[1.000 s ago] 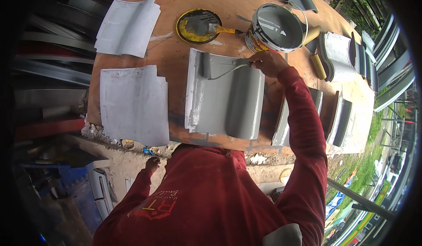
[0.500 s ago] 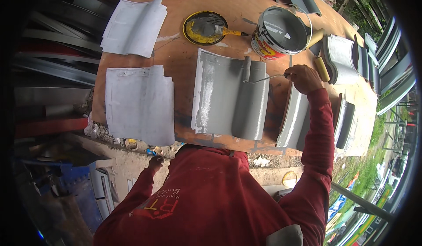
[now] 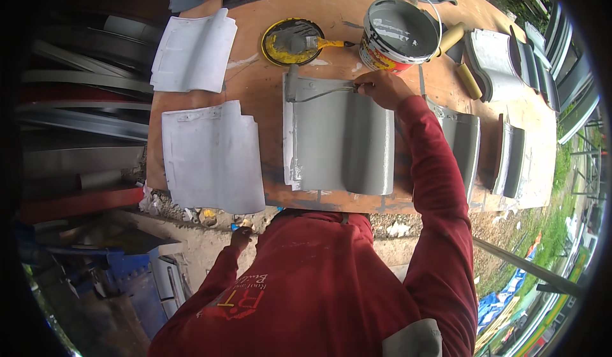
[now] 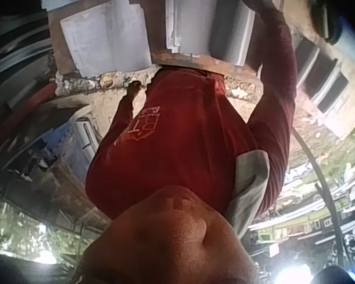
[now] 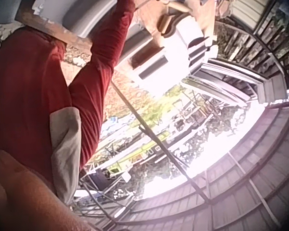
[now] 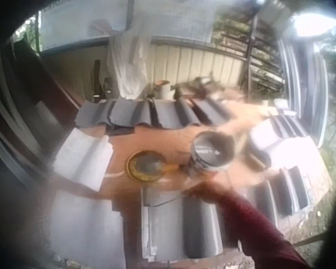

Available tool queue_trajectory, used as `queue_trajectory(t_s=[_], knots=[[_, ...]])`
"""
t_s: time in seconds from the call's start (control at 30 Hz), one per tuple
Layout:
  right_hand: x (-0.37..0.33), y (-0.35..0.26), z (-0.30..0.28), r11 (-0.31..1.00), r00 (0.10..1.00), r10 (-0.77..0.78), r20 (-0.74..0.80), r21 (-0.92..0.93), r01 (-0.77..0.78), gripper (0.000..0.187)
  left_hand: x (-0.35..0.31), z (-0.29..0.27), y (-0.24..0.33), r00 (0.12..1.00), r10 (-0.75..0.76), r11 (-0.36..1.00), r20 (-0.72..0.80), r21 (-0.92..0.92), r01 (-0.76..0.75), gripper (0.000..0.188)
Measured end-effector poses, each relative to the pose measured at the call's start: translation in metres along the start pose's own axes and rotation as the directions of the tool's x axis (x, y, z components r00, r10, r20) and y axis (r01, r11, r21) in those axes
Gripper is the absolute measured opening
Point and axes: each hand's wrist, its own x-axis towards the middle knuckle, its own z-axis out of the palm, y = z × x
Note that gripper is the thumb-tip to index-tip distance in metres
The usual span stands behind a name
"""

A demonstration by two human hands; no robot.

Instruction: The person paints the inside of curved tiles with a paint roller and levels the coating with a putty knife.

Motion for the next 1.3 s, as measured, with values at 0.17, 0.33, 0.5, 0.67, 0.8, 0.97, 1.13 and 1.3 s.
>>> queue_trajectory(t_s=[0.17, 0.33, 0.5, 0.67, 0.8, 0.97, 1.13, 1.3], knots=[[-0.097, -0.033, 0.048, 0.758, 0.967, 0.246, -0.067, 0.635, -0.149, 0.036, -0.025, 0.0, 0.058, 0.991, -0.044, 0.997, 0.123, -0.061, 0.052, 0.015], [-0.166, -0.079, 0.098, 0.638, 0.915, 0.398, -0.064, 0.737, -0.226, 0.034, -0.04, -0.008, 0.065, 0.975, -0.088, 0.942, 0.205, 0.334, 0.015, 0.028], [-0.189, -0.051, 0.094, 0.998, 0.943, -0.022, -0.332, 0.056, 0.043, 0.036, -0.032, -0.029, 0.065, 0.906, -0.072, 0.883, 0.416, 0.449, -0.136, 0.026], [-0.166, -0.047, 0.076, 0.955, 0.934, -0.256, -0.248, -0.212, 0.205, 0.028, -0.013, -0.041, 0.026, 0.946, -0.021, 0.939, 0.323, 0.332, -0.092, 0.022], [-0.135, -0.027, 0.082, 0.934, 0.949, -0.311, -0.058, -0.204, 0.293, 0.024, -0.028, -0.038, -0.047, 0.927, 0.197, 0.896, 0.319, 0.325, -0.303, 0.018], [-0.151, -0.029, 0.069, 0.93, 0.975, -0.22, 0.042, -0.293, 0.222, 0.02, -0.048, -0.011, 0.012, 0.965, -0.133, 0.961, 0.225, 0.267, 0.07, 0.022], [-0.147, -0.033, 0.086, 0.939, 0.968, -0.249, -0.039, -0.254, 0.231, 0.02, -0.072, 0.009, -0.005, 0.955, -0.067, 0.936, 0.289, 0.35, -0.041, 0.028], [-0.15, -0.05, 0.094, 0.927, 0.966, -0.256, -0.046, -0.295, 0.232, 0.02, -0.054, 0.015, 0.008, 0.935, -0.092, 0.908, 0.343, 0.413, -0.062, 0.03]])
